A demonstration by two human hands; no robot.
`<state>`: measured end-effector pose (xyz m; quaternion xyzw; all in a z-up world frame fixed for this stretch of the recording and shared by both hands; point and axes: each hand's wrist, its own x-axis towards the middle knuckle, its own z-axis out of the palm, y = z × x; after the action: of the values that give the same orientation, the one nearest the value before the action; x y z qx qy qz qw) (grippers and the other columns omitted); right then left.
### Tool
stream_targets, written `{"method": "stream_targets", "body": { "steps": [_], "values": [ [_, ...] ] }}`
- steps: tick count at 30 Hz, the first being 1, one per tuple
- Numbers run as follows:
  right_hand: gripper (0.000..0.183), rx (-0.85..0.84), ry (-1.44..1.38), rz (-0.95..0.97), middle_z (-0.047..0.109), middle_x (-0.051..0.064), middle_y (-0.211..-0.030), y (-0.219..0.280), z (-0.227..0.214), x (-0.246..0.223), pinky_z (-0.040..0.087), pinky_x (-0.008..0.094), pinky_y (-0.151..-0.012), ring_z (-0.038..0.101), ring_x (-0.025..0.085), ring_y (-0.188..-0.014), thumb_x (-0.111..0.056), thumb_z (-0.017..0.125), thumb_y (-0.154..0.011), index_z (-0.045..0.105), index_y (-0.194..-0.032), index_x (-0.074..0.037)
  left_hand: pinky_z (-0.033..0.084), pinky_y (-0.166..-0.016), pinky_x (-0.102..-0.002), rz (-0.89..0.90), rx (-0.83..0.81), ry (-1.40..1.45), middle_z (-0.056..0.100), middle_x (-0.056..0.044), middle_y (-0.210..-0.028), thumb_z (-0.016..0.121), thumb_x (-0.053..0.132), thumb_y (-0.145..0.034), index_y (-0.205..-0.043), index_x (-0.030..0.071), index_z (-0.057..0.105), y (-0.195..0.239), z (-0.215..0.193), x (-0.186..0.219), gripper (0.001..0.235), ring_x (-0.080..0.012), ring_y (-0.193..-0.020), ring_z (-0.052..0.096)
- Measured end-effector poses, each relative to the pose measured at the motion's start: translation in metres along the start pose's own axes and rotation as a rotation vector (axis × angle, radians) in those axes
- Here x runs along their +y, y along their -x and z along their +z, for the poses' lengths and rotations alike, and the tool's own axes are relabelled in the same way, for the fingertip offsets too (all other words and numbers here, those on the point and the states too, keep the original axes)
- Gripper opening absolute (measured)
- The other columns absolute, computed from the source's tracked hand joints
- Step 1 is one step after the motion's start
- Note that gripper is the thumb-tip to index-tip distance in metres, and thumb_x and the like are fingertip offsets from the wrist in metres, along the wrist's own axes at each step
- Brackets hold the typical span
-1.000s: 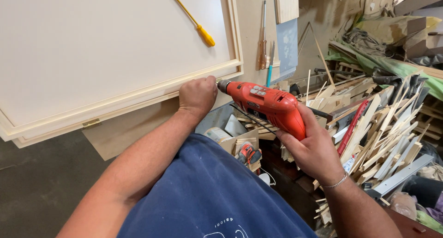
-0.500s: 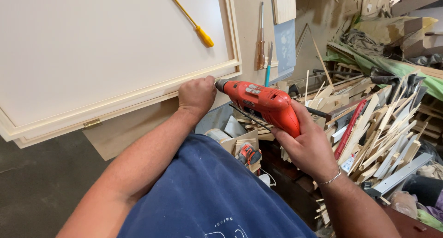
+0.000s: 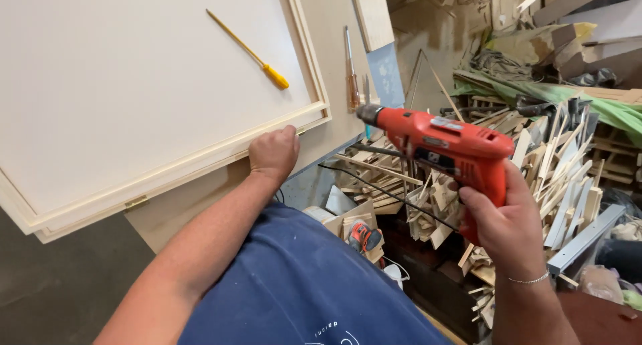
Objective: Assembling a wooden box by attaching hinges using a screwdriver and a power drill
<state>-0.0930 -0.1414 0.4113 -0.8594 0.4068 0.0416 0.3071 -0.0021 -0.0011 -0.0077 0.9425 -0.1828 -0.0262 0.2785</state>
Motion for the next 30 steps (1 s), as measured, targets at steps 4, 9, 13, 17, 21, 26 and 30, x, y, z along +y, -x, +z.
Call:
{"method": "stream_targets", "body": {
  "steps": [4, 9, 13, 17, 21, 26, 30],
  "values": [
    [0.041, 0.155, -0.284, -0.057, 0.062, 0.019, -0.094, -0.007, -0.018, 0.051, 0.05, 0.035, -0.044, 0.055, 0.022, -0.052, -0.005, 0.055, -0.099, 0.043, -0.138, -0.006, 0.043, -0.039, -0.042, 0.02, 0.065, -0.016, 0.063, 0.0, -0.057, 0.068, 0.033, -0.087, -0.074, 0.025, 0.063, -0.002, -0.002, 0.0, 0.016, -0.0293, -0.049, 0.063],
    [0.032, 0.118, -0.687, -0.124, 0.071, 0.019, -0.1, -0.072, -0.011, 0.161, 0.055, 0.034, -0.04, 0.064, 0.019, -0.051, -0.019, 0.053, -0.106, 0.044, -0.136, -0.013, 0.06, -0.061, -0.049, -0.017, -0.078, -0.005, 0.07, -0.003, -0.068, 0.056, 0.043, -0.092, -0.086, 0.024, 0.062, -0.007, -0.021, 0.0, 0.02, -0.0323, -0.068, 0.076],
    [0.031, -0.018, -1.055, 0.069, 0.075, 0.013, -0.107, -0.142, 0.027, 0.236, 0.054, 0.031, -0.047, 0.063, 0.017, -0.054, -0.034, 0.054, -0.105, 0.053, -0.129, -0.015, 0.062, -0.073, -0.047, -0.117, -0.355, -0.03, 0.078, -0.002, -0.086, 0.053, 0.051, -0.094, -0.104, 0.033, 0.069, -0.01, -0.033, 0.004, 0.026, -0.0309, -0.086, 0.079],
    [0.041, -0.203, -1.37, 0.222, 0.075, 0.008, -0.11, -0.222, 0.083, 0.278, 0.048, 0.025, -0.054, 0.056, 0.012, -0.058, -0.048, 0.054, -0.103, 0.064, -0.122, -0.013, 0.061, -0.081, -0.046, -0.199, -0.433, -0.054, 0.08, -0.002, -0.097, 0.051, 0.056, -0.094, -0.114, 0.037, 0.07, -0.016, -0.044, 0.014, 0.033, -0.0308, -0.095, 0.078],
    [0.045, -0.337, -1.522, 0.251, 0.077, 0.006, -0.11, -0.304, 0.139, 0.325, 0.048, 0.025, -0.056, 0.055, 0.011, -0.06, -0.051, 0.056, -0.101, 0.066, -0.119, -0.011, 0.061, -0.084, -0.046, -0.241, -0.368, -0.112, 0.081, -0.002, -0.098, 0.053, 0.056, -0.093, -0.116, 0.038, 0.071, -0.015, -0.045, 0.023, 0.034, -0.0303, -0.097, 0.078],
    [0.043, -0.472, -1.6, 0.257, 0.077, 0.008, -0.114, -0.384, 0.183, 0.346, 0.05, 0.027, -0.057, 0.056, 0.014, -0.061, -0.046, 0.055, -0.103, 0.063, -0.119, -0.007, 0.061, -0.081, -0.045, -0.275, -0.311, -0.154, 0.081, -0.003, -0.094, 0.057, 0.061, -0.091, -0.113, 0.038, 0.073, -0.015, -0.049, 0.035, 0.036, -0.0315, -0.093, 0.078],
    [0.04, -0.479, -1.591, 0.263, 0.077, 0.006, -0.111, -0.392, 0.184, 0.316, 0.05, 0.027, -0.055, 0.057, 0.013, -0.058, -0.046, 0.06, -0.1, 0.062, -0.12, -0.011, 0.061, -0.083, -0.046, -0.295, -0.277, -0.186, 0.081, -0.005, -0.094, 0.061, 0.058, -0.088, -0.117, 0.039, 0.072, -0.012, -0.043, 0.035, 0.036, -0.0324, -0.094, 0.078]
  ]
}}
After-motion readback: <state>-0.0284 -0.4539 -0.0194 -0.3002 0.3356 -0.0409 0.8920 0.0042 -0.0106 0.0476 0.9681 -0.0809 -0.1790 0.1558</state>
